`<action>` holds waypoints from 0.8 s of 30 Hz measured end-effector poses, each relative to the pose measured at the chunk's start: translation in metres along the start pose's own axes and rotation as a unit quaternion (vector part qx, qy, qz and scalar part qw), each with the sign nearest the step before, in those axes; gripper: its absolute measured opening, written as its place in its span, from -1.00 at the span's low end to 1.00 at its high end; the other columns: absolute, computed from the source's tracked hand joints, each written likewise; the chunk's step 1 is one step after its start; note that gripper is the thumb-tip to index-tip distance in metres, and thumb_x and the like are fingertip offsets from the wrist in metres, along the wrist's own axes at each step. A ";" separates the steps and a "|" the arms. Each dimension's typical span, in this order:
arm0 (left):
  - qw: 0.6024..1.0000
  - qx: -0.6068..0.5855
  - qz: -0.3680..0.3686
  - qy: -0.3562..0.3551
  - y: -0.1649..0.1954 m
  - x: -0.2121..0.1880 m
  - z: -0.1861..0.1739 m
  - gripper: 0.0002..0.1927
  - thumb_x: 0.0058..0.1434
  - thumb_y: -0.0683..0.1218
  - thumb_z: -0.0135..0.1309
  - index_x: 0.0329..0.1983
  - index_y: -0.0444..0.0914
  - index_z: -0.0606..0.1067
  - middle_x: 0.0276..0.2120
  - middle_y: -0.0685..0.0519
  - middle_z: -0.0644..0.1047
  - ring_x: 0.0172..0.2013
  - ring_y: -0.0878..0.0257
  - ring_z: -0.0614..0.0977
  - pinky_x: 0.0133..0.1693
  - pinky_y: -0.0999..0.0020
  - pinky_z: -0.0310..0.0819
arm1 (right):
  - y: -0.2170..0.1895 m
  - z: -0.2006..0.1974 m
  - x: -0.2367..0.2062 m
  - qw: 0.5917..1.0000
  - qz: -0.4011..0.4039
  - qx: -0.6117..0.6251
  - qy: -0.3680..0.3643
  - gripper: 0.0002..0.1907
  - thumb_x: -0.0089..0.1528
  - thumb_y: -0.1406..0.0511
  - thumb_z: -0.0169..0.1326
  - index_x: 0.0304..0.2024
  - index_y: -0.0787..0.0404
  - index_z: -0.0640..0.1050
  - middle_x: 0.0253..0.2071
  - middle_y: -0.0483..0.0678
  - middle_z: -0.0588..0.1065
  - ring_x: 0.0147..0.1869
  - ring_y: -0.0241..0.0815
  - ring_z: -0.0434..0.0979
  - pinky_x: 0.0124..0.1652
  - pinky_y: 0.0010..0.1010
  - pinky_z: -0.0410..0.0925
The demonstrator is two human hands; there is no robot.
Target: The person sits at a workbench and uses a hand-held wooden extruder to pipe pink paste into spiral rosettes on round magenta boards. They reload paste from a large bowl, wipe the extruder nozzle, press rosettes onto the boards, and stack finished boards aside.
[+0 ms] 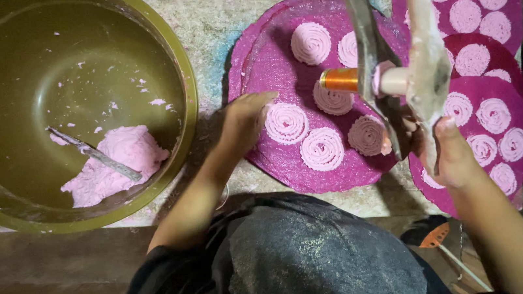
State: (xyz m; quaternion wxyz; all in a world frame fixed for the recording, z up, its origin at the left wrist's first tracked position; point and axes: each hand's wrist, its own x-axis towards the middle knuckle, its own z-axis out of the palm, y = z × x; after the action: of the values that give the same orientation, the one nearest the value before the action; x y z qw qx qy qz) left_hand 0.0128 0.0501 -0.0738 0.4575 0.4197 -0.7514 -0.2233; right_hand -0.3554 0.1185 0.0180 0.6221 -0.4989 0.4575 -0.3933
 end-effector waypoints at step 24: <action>0.913 0.351 -0.192 -0.074 0.028 -0.047 -0.184 -0.43 -0.13 -0.19 0.21 0.07 -0.26 0.62 0.10 -0.12 0.57 0.05 -0.13 0.54 0.11 0.04 0.42 | -0.026 0.002 -0.012 0.999 -0.025 -0.025 0.034 -0.02 0.23 -0.41 -0.15 0.36 0.17 0.32 0.04 0.01 0.45 -0.05 -0.07 0.46 -0.06 -0.11 0.37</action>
State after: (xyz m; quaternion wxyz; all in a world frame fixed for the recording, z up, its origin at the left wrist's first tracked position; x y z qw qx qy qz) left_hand 0.1725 0.1138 0.0113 0.1722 0.6717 -0.7181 -0.0587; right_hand -0.3577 0.1253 0.0459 0.5836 -0.5121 0.4751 -0.4142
